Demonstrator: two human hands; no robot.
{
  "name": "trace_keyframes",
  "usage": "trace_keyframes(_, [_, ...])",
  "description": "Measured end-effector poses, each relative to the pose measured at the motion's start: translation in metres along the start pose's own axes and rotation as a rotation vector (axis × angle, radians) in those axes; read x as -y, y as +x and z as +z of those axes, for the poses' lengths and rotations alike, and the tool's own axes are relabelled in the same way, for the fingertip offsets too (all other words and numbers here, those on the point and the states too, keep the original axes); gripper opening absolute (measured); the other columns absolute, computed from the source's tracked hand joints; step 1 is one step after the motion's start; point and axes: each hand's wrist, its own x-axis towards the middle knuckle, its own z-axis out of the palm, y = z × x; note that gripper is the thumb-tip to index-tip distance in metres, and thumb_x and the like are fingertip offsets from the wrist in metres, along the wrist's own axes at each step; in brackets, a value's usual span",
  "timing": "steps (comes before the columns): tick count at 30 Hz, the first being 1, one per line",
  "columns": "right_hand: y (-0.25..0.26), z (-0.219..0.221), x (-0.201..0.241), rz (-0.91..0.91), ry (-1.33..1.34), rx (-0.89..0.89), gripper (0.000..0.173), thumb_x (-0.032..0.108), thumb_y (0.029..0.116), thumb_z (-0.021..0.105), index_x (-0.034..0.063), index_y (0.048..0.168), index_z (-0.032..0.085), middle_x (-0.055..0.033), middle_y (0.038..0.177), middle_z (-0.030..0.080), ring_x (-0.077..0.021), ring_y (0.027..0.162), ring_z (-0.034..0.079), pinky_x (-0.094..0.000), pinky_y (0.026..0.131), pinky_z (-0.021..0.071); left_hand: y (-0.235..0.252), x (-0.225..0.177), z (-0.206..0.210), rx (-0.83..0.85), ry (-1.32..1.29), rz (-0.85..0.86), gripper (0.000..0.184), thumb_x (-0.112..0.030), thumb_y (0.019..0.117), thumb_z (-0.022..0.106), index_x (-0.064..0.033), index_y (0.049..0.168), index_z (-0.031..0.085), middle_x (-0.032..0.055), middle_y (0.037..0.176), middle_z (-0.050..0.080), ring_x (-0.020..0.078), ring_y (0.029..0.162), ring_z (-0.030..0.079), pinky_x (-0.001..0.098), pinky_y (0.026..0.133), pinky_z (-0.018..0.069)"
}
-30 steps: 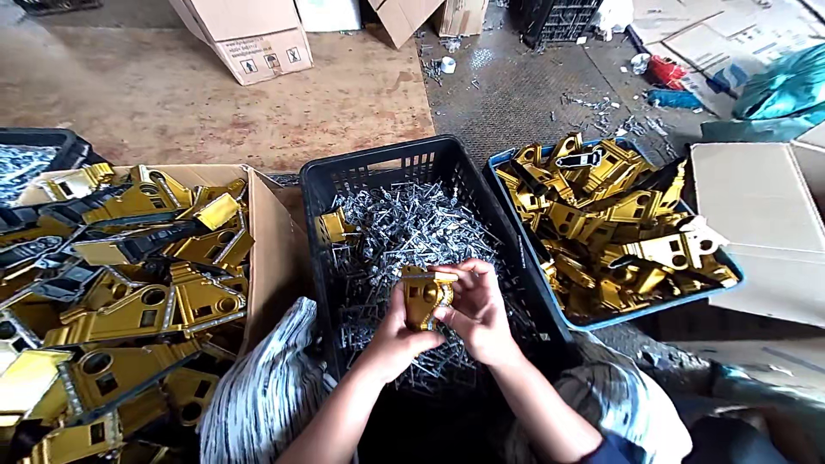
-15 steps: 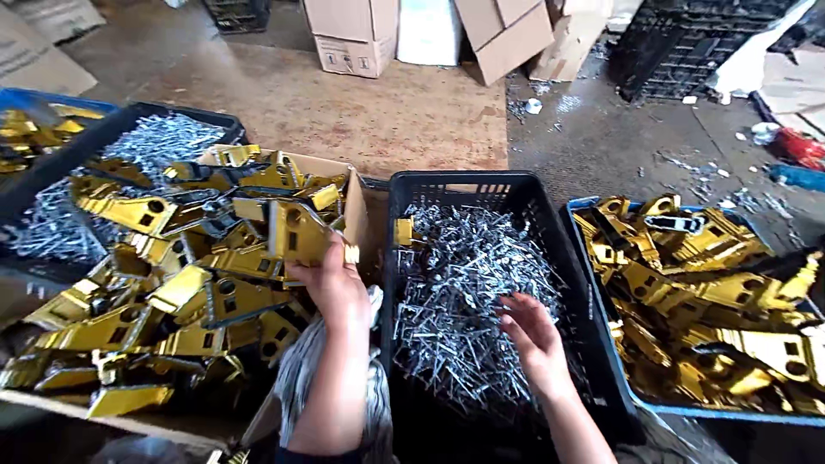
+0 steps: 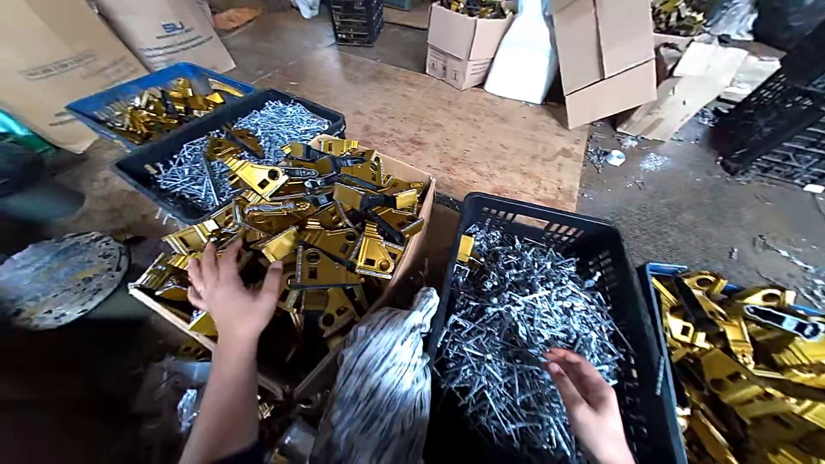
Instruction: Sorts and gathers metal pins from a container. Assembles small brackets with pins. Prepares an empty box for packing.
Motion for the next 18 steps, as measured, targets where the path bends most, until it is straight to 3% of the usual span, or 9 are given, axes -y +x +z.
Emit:
trace_keyframes(4, [0.002, 0.004, -0.003, -0.011, -0.009, 0.017, 0.028, 0.008, 0.0943, 0.056, -0.0027, 0.119, 0.063, -0.0025, 0.109, 0.072, -0.0074, 0.098, 0.071, -0.0259, 0.088, 0.0600, 0.065, 0.006, 0.008, 0.245, 0.101, -0.108, 0.091, -0.077, 0.0867, 0.056, -0.0212, 0.157, 0.040, 0.0245, 0.164, 0.025, 0.0559, 0.151, 0.009, 0.0869, 0.105, -0.0011])
trace_keyframes(6, [-0.001, 0.005, -0.007, -0.027, -0.013, 0.042, 0.028, 0.007, 0.0942, 0.056, -0.0038, 0.119, 0.063, -0.0032, 0.108, 0.073, -0.0072, 0.097, 0.071, -0.0262, 0.088, 0.0600, 0.094, 0.004, 0.019, 0.350, 0.101, -0.151, 0.102, -0.080, 0.0809, 0.062, -0.0239, 0.161, 0.032, 0.0245, 0.165, 0.023, 0.0542, 0.151, 0.014, 0.0875, 0.105, 0.0017])
trace_keyframes(7, [-0.001, 0.005, -0.009, -0.029, -0.015, 0.052, 0.027, 0.007, 0.0939, 0.056, -0.0036, 0.118, 0.064, -0.0026, 0.107, 0.073, -0.0067, 0.096, 0.071, -0.0258, 0.088, 0.0600, 0.104, 0.005, 0.026, 0.385, 0.069, -0.181, 0.106, -0.078, 0.0779, 0.068, -0.0262, 0.161, 0.029, 0.0245, 0.164, 0.026, 0.0527, 0.149, 0.021, 0.0861, 0.106, 0.0090])
trace_keyframes(9, [-0.003, 0.004, -0.010, -0.004, 0.006, 0.057, 0.027, 0.006, 0.0931, 0.057, -0.0030, 0.117, 0.064, -0.0023, 0.106, 0.073, -0.0077, 0.095, 0.072, -0.0267, 0.087, 0.0607, 0.118, 0.005, 0.037, 0.419, -0.017, -0.207, 0.109, -0.064, 0.0728, 0.084, -0.0258, 0.159, 0.029, 0.0329, 0.149, 0.043, 0.0563, 0.133, 0.045, 0.0810, 0.100, 0.0325])
trace_keyframes(10, [-0.004, 0.005, -0.010, 0.016, 0.021, 0.060, 0.026, 0.005, 0.0933, 0.057, -0.0025, 0.117, 0.064, -0.0021, 0.106, 0.073, -0.0084, 0.095, 0.072, -0.0273, 0.087, 0.0610, 0.119, 0.004, 0.039, 0.432, -0.048, -0.213, 0.109, -0.052, 0.0712, 0.090, -0.0260, 0.157, 0.030, 0.0361, 0.139, 0.051, 0.0585, 0.123, 0.052, 0.0790, 0.095, 0.0386])
trace_keyframes(11, [-0.004, 0.005, -0.010, 0.028, 0.029, 0.063, 0.026, 0.005, 0.0933, 0.057, -0.0021, 0.117, 0.064, -0.0020, 0.105, 0.074, -0.0089, 0.094, 0.072, -0.0275, 0.086, 0.0612, 0.117, 0.000, 0.038, 0.444, -0.064, -0.213, 0.106, -0.042, 0.0716, 0.093, -0.0261, 0.156, 0.030, 0.0370, 0.129, 0.057, 0.0590, 0.115, 0.057, 0.0779, 0.092, 0.0420])
trace_keyframes(13, [-0.004, 0.006, -0.011, 0.028, 0.026, 0.078, 0.026, 0.004, 0.0929, 0.056, -0.0020, 0.117, 0.064, -0.0015, 0.106, 0.074, -0.0081, 0.094, 0.072, -0.0268, 0.086, 0.0612, 0.105, -0.004, 0.031, 0.449, -0.114, -0.190, 0.100, -0.026, 0.0756, 0.092, -0.0231, 0.154, 0.031, 0.0366, 0.121, 0.061, 0.0575, 0.110, 0.061, 0.0764, 0.089, 0.0443])
trace_keyframes(18, [-0.003, 0.009, -0.008, 0.051, 0.014, 0.116, 0.026, 0.003, 0.0933, 0.056, -0.0021, 0.117, 0.064, -0.0014, 0.106, 0.074, -0.0072, 0.094, 0.072, -0.0254, 0.086, 0.0608, 0.056, -0.006, 0.003, 0.372, -0.072, -0.073, 0.087, -0.013, 0.0806, 0.087, -0.0143, 0.150, 0.036, 0.0336, 0.120, 0.062, 0.0550, 0.106, 0.063, 0.0744, 0.087, 0.0476])
